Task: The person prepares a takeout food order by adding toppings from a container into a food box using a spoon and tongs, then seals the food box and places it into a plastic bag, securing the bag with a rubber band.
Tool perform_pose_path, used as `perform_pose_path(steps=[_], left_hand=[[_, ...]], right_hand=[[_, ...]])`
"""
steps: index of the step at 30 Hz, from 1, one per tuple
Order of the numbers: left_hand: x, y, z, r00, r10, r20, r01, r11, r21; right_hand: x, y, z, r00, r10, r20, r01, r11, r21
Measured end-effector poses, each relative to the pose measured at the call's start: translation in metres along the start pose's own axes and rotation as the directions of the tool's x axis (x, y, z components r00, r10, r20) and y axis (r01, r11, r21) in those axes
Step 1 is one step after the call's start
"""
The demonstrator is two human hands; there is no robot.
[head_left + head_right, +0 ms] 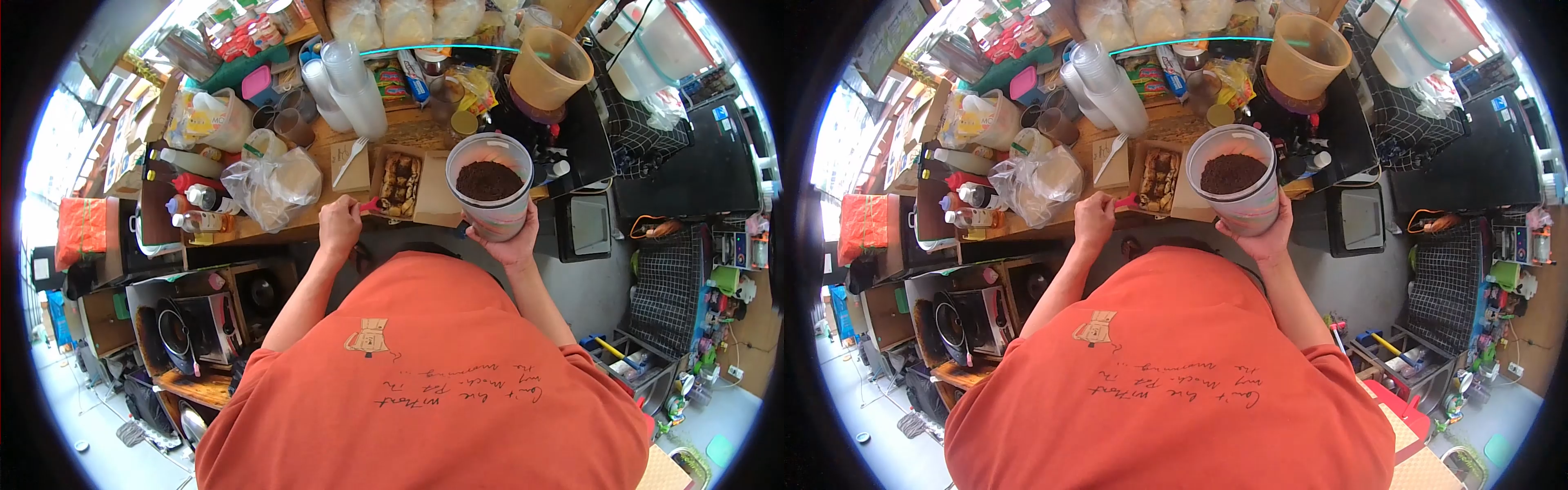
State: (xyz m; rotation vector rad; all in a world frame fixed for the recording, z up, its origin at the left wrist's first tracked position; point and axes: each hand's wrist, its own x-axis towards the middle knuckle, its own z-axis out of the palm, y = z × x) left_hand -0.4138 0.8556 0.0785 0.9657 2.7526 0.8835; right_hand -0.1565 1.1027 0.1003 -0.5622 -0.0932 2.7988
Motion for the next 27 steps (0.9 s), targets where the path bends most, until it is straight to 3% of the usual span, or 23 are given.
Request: perform_pose_path(steps=[2, 4, 5, 7, 14, 17, 19, 23, 25, 26, 27], left_hand=[[0.005, 0.003, 0.002, 1.0, 0.003, 0.004, -0.003, 1.0, -0.019], [0.014, 0.003, 0.009, 0.988, 0.153, -0.032, -0.153, 0.988, -0.014], [0.019, 0.003, 0.014, 0.987, 0.155, -0.032, -0.156, 0.988, -0.016], [0.032, 0.005, 0.023, 0.979, 0.204, 0.01, -0.204, 0.975, 0.089], [0.073, 0.017, 0.049, 0.909, 0.414, -0.049, -0.403, 0.903, 0.148], [0.078, 0.015, 0.052, 0.887, 0.462, 0.03, -0.459, 0.871, 0.174], [0.074, 0.013, 0.048, 0.806, 0.574, 0.148, -0.592, 0.766, 0.25], [0.081, 0.008, 0.026, 0.834, 0.548, 0.062, -0.545, 0.802, 0.246], [0.08, 0.031, -0.018, 0.844, 0.473, -0.254, -0.475, 0.878, 0.057], [0.079, 0.044, -0.04, 0.839, 0.477, -0.26, -0.479, 0.876, 0.06], [0.076, 0.058, -0.063, 0.926, 0.27, -0.264, -0.323, 0.929, -0.181]], right_hand=[[0.0, 0.0, -0.002, 1.0, 0.0, 0.003, 0.0, 1.0, -0.001], [0.0, -0.001, -0.001, 1.0, -0.002, 0.007, 0.002, 1.0, -0.006], [-0.001, 0.0, 0.0, 1.0, -0.005, -0.001, 0.005, 1.0, -0.008], [-0.003, 0.001, 0.0, 1.0, -0.008, -0.009, 0.008, 1.0, -0.011], [-0.006, 0.001, -0.001, 1.0, 0.003, 0.007, -0.002, 1.0, -0.01], [-0.009, 0.001, 0.0, 1.0, 0.014, 0.005, -0.014, 1.0, 0.017], [-0.011, 0.001, -0.002, 1.0, 0.008, 0.007, -0.008, 1.0, 0.014], [-0.012, 0.0, 0.004, 1.0, 0.008, 0.003, -0.008, 1.0, 0.021], [-0.012, 0.0, 0.008, 1.0, 0.004, 0.013, -0.004, 1.0, 0.005], [-0.011, 0.0, 0.01, 1.0, 0.0, 0.0, 0.0, 1.0, -0.025], [-0.009, 0.0, 0.012, 1.0, -0.004, -0.012, 0.004, 0.998, -0.056]])
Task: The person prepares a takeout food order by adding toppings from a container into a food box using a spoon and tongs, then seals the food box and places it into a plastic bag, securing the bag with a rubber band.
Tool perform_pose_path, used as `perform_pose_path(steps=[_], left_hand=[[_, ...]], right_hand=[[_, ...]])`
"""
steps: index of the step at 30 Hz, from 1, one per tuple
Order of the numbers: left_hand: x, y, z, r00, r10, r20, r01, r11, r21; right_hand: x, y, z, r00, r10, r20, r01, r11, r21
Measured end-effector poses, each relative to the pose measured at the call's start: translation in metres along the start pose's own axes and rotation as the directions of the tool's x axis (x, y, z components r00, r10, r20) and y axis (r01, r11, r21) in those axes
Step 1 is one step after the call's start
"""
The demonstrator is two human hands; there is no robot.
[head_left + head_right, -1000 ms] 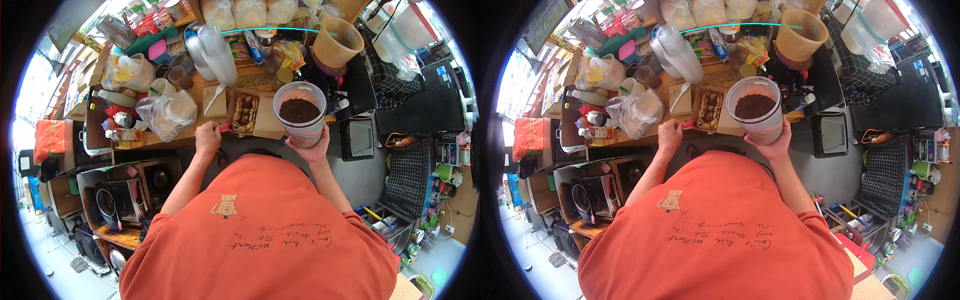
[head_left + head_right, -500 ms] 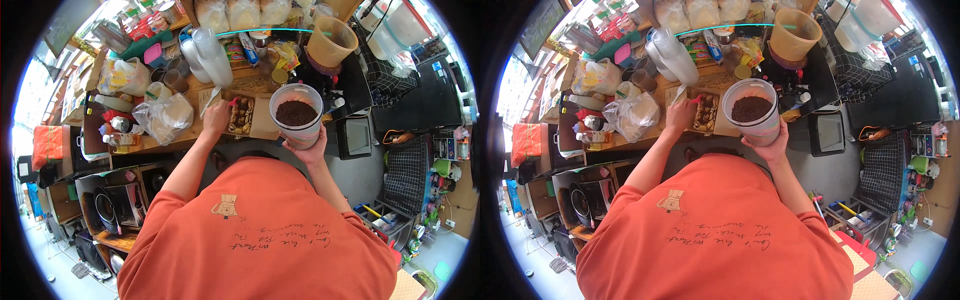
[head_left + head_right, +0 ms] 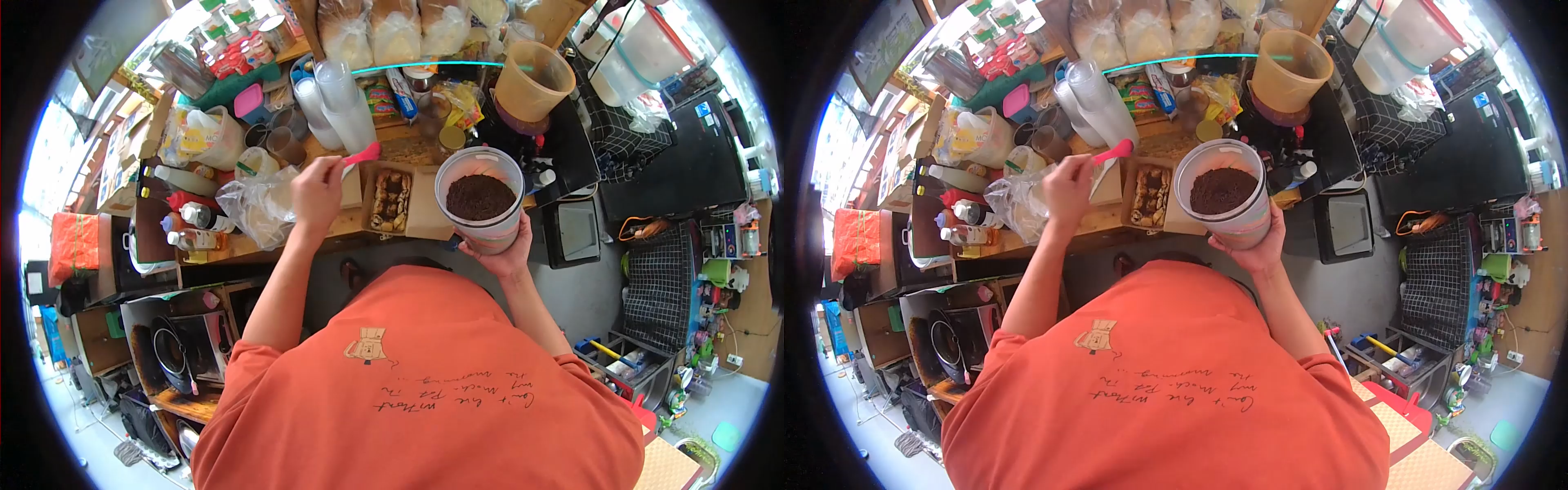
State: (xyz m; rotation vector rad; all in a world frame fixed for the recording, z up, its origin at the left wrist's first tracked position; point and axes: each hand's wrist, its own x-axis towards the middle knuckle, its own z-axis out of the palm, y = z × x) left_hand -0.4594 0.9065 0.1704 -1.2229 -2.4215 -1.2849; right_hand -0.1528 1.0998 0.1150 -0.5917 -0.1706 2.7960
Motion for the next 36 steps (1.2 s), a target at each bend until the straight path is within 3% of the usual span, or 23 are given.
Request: perform_pose_path(steps=[1, 2, 4, 5, 6, 9, 13, 15, 16, 17, 18, 19, 21, 23, 24, 27, 29, 30, 32, 33, 34, 35, 36], left_hand=[[0.007, 0.017, -0.018, 0.975, -0.222, 0.003, 0.218, 0.957, -0.189], [0.013, 0.034, -0.034, 0.976, -0.216, -0.006, 0.211, 0.959, -0.191], [0.025, 0.066, -0.057, 0.998, -0.061, 0.029, 0.066, 0.966, -0.25], [0.031, 0.08, -0.061, 0.998, -0.059, 0.012, 0.06, 0.967, -0.248], [0.037, 0.094, -0.061, 0.989, 0.147, 0.034, -0.135, 0.962, -0.238], [0.05, 0.103, -0.05, 0.755, 0.621, 0.213, -0.602, 0.784, -0.154], [0.05, 0.107, -0.067, 0.785, 0.587, 0.198, -0.57, 0.809, -0.14], [0.044, 0.081, -0.076, 0.979, 0.202, -0.029, -0.2, 0.922, -0.331], [0.036, 0.051, -0.068, 0.997, -0.071, 0.007, 0.067, 0.89, -0.45], [0.027, 0.024, -0.059, 0.997, -0.077, -0.009, 0.065, 0.895, -0.442], [0.018, -0.001, -0.05, 0.95, -0.233, 0.208, 0.312, 0.679, -0.665], [0.01, -0.018, -0.046, 0.845, -0.297, 0.444, 0.53, 0.362, -0.767], [-0.012, -0.032, -0.045, 0.765, -0.185, 0.617, 0.641, 0.123, -0.757], [-0.02, -0.006, -0.073, 0.794, -0.28, 0.54, 0.601, 0.224, -0.767], [-0.031, -0.039, -0.068, 0.875, -0.126, 0.468, 0.474, 0.423, -0.773], [-0.025, -0.041, -0.093, 0.775, -0.214, 0.595, 0.624, 0.113, -0.773], [-0.024, -0.069, -0.094, 0.725, -0.152, 0.672, 0.6, -0.341, -0.724], [-0.021, -0.083, -0.094, 0.739, -0.284, 0.611, 0.584, -0.181, -0.791], [-0.005, -0.075, -0.135, 0.782, -0.379, 0.495, 0.446, -0.214, -0.869], [0.006, -0.071, -0.153, 0.901, -0.252, 0.352, 0.375, 0.047, -0.926], [0.019, -0.05, -0.177, 0.947, -0.143, 0.286, 0.318, 0.315, -0.894], [0.031, -0.038, -0.195, 0.973, 0.017, 0.228, 0.168, 0.625, -0.762], [0.041, -0.029, -0.209, 0.957, 0.194, 0.216, -0.046, 0.837, -0.546]], right_hand=[[0.002, 0.001, 0.004, 1.0, -0.002, 0.01, 0.002, 1.0, -0.005], [0.005, 0.002, 0.008, 0.999, 0.01, 0.035, -0.01, 1.0, 0.004], [0.011, 0.006, 0.024, 0.996, 0.05, 0.079, -0.053, 0.998, 0.034], [0.016, 0.01, 0.03, 0.994, 0.056, 0.091, -0.059, 0.998, 0.023], [0.021, 0.014, 0.036, 0.993, 0.073, 0.091, -0.073, 0.997, -0.002], [0.037, 0.03, 0.056, 0.982, 0.131, 0.133, -0.129, 0.991, -0.025], [0.06, 0.056, 0.071, 0.951, 0.217, 0.22, -0.227, 0.974, 0.019], [0.074, 0.067, 0.072, 0.914, 0.295, 0.28, -0.305, 0.952, -0.01], [0.077, 0.074, 0.081, 0.89, 0.319, 0.326, -0.352, 0.935, 0.044], [0.081, 0.082, 0.089, 0.881, 0.336, 0.333, -0.366, 0.93, 0.033], [0.086, 0.089, 0.096, 0.855, 0.388, 0.346, -0.422, 0.906, 0.027], [0.091, 0.097, 0.101, 0.825, 0.439, 0.356, -0.476, 0.879, 0.018], [0.102, 0.115, 0.109, 0.798, 0.487, 0.355, -0.526, 0.85, 0.017], [0.107, 0.13, 0.119, 0.782, 0.503, 0.369, -0.561, 0.825, 0.065], [0.111, 0.137, 0.12, 0.776, 0.513, 0.366, -0.575, 0.815, 0.078], [0.123, 0.151, 0.126, 0.75, 0.566, 0.343, -0.604, 0.797, 0.007], [0.128, 0.161, 0.137, 0.736, 0.576, 0.356, -0.611, 0.791, -0.015], [0.13, 0.165, 0.141, 0.735, 0.571, 0.366, -0.609, 0.793, -0.014], [0.135, 0.173, 0.147, 0.754, 0.559, 0.346, -0.591, 0.806, -0.015], [0.136, 0.175, 0.148, 0.776, 0.546, 0.316, -0.572, 0.82, -0.015], [0.143, 0.177, 0.141, 0.771, 0.553, 0.316, -0.573, 0.819, -0.037], [0.146, 0.18, 0.139, 0.779, 0.541, 0.315, -0.563, 0.826, -0.027], [0.15, 0.182, 0.139, 0.767, 0.558, 0.317, -0.579, 0.815, -0.033]])
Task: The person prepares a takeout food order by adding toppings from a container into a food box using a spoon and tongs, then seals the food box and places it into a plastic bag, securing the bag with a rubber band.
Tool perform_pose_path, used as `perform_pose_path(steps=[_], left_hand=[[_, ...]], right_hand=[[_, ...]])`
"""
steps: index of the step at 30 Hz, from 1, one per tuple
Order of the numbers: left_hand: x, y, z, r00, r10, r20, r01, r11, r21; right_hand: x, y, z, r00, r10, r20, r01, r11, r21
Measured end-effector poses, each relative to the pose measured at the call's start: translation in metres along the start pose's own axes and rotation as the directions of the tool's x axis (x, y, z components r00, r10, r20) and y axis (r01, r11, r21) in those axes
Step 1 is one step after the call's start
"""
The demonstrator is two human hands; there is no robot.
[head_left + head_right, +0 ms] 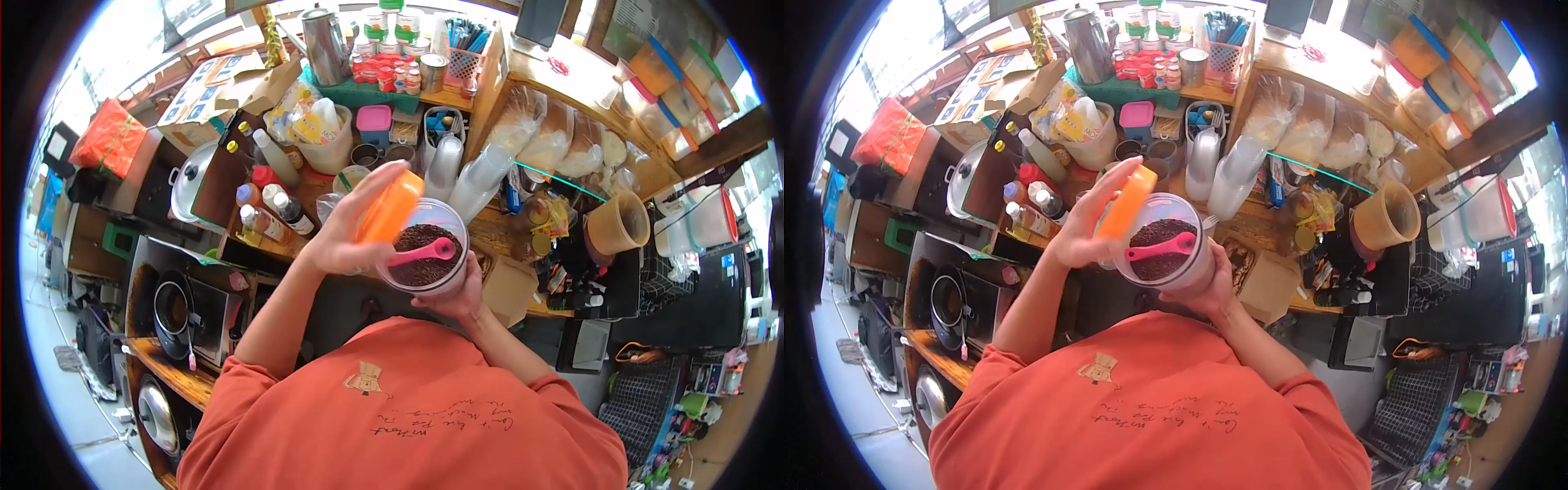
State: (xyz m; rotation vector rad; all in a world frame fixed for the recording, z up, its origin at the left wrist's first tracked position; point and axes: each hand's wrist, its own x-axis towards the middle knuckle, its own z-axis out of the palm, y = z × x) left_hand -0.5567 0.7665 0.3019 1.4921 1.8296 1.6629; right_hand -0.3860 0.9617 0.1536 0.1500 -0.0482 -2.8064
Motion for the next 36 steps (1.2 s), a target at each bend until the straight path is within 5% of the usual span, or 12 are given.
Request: perform_pose_path(steps=[1, 3, 10, 13, 15, 19, 21, 25, 28, 30, 34, 36], left_hand=[[0.006, 0.017, -0.001, 1.0, 0.002, 0.012, -0.002, 1.0, -0.004], [0.014, 0.041, 0.004, 0.957, 0.011, 0.291, -0.173, 0.827, 0.535], [0.02, 0.049, 0.011, 0.962, -0.06, 0.267, -0.145, 0.717, 0.682], [0.022, 0.049, 0.022, 0.982, -0.117, 0.148, -0.037, 0.651, 0.758], [0.024, 0.053, 0.028, 0.953, -0.303, -0.002, 0.194, 0.605, 0.772], [0.027, 0.049, 0.035, 0.92, -0.381, -0.088, 0.307, 0.565, 0.766], [0.026, 0.046, 0.032, 0.955, -0.295, -0.016, 0.225, 0.691, 0.687], [0.026, 0.048, 0.031, 0.961, -0.277, -0.007, 0.202, 0.681, 0.703], [0.033, 0.061, 0.023, 0.958, -0.241, 0.153, 0.062, 0.698, 0.714], [0.037, 0.062, 0.016, 0.887, -0.107, 0.449, -0.246, 0.714, 0.656], [0.037, 0.059, 0.008, 0.84, 0.022, 0.542, -0.408, 0.684, 0.605], [0.031, 0.06, 0.017, 0.951, -0.252, 0.181, 0.06, 0.722, 0.689]], right_hand=[[0.004, 0.0, -0.002, 1.0, 0.022, 0.004, -0.022, 1.0, 0.0], [0.011, 0.0, -0.003, 0.999, 0.022, -0.039, -0.024, 0.999, -0.04], [0.024, 0.005, 0.01, 0.996, -0.088, -0.008, 0.087, 0.994, -0.059], [0.026, 0.007, 0.011, 0.988, -0.15, -0.029, 0.148, 0.987, -0.062], [0.028, 0.01, 0.013, 0.953, -0.289, -0.096, 0.261, 0.938, -0.226], [0.024, 0.009, 0.007, 0.935, -0.351, -0.051, 0.317, 0.892, -0.322], [0.021, 0.008, 0.005, 0.95, -0.311, -0.036, 0.294, 0.925, -0.242], [0.019, 0.002, 0.003, 0.952, -0.306, -0.032, 0.283, 0.911, -0.301], [0.018, -0.007, -0.001, 0.982, -0.181, 0.043, 0.186, 0.969, -0.163], [0.016, -0.009, -0.006, 0.996, -0.064, 0.063, 0.071, 0.99, -0.119], [0.015, 0.01, 0.004, 0.985, -0.162, -0.052, 0.155, 0.981, -0.119], [0.018, 0.013, 0.001, 0.921, -0.382, -0.08, 0.352, 0.901, -0.253]])
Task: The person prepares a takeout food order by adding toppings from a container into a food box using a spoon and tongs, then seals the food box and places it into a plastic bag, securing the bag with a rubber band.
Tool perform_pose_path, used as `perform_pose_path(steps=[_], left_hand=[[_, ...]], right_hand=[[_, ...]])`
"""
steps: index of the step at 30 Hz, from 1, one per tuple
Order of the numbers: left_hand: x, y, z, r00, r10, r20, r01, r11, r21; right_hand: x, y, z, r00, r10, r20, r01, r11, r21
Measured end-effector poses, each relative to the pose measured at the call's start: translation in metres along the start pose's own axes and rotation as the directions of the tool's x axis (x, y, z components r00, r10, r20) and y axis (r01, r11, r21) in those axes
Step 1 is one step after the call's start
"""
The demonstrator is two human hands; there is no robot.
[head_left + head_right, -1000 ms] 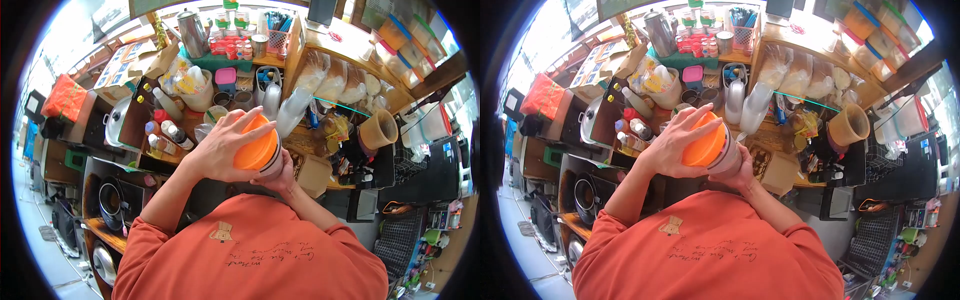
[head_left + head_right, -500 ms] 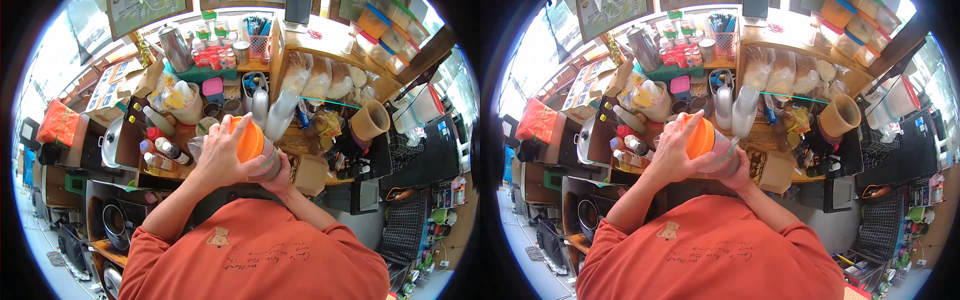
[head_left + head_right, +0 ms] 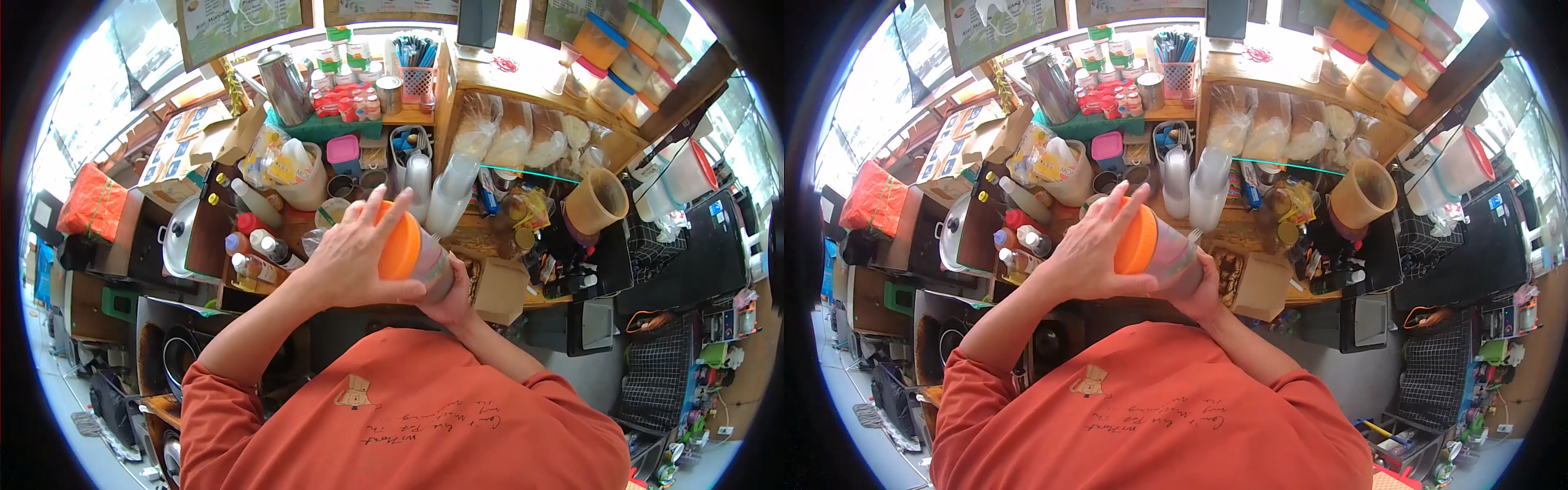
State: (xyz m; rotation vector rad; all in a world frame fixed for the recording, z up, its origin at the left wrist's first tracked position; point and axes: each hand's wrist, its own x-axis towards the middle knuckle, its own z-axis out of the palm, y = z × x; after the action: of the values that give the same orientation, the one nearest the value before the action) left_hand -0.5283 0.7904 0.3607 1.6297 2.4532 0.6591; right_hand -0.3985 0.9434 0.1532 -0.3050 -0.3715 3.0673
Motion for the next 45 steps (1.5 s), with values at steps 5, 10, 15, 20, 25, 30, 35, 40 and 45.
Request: perform_pose_path(steps=[5, 10, 15, 20, 25, 30, 35, 40, 45], left_hand=[[0.005, 0.009, -0.002, 0.987, 0.127, 0.097, -0.132, 0.99, 0.049], [0.003, 0.006, -0.022, 0.829, 0.503, 0.242, -0.538, 0.836, 0.104], [0.0, -0.002, -0.016, 0.974, 0.149, 0.173, -0.136, 0.987, -0.086], [0.004, -0.003, -0.035, 0.794, 0.534, 0.29, -0.603, 0.752, 0.265], [0.001, -0.012, -0.05, 0.963, 0.012, 0.269, -0.008, 1.0, -0.015], [-0.006, -0.04, -0.063, 0.762, 0.548, 0.345, -0.634, 0.74, 0.224], [-0.022, -0.05, -0.074, 0.978, 0.053, 0.2, -0.048, 0.998, -0.033], [-0.02, -0.075, -0.085, 0.731, 0.446, 0.516, -0.619, 0.753, 0.225], [-0.026, -0.103, -0.092, 0.821, 0.458, 0.341, -0.523, 0.843, 0.126]], right_hand=[[-0.001, -0.026, -0.001, 0.97, 0.18, 0.162, -0.176, 0.984, -0.038], [-0.019, -0.011, 0.01, 0.97, 0.217, 0.104, -0.221, 0.975, 0.022], [-0.005, -0.014, -0.007, 0.979, 0.128, 0.156, -0.117, 0.99, -0.079], [-0.008, 0.001, 0.024, 0.986, 0.145, 0.081, -0.141, 0.989, -0.054], [0.014, 0.008, 0.021, 0.994, 0.084, 0.075, -0.089, 0.993, 0.08], [0.037, 0.015, 0.015, 0.871, 0.326, 0.367, -0.389, 0.914, 0.111], [0.047, 0.04, 0.062, 0.994, 0.109, -0.022, -0.092, 0.922, 0.376], [0.079, 0.039, 0.037, 0.867, 0.361, 0.343, -0.424, 0.897, 0.127], [0.088, 0.069, 0.048, 0.959, 0.196, 0.207, -0.206, 0.978, 0.029]])
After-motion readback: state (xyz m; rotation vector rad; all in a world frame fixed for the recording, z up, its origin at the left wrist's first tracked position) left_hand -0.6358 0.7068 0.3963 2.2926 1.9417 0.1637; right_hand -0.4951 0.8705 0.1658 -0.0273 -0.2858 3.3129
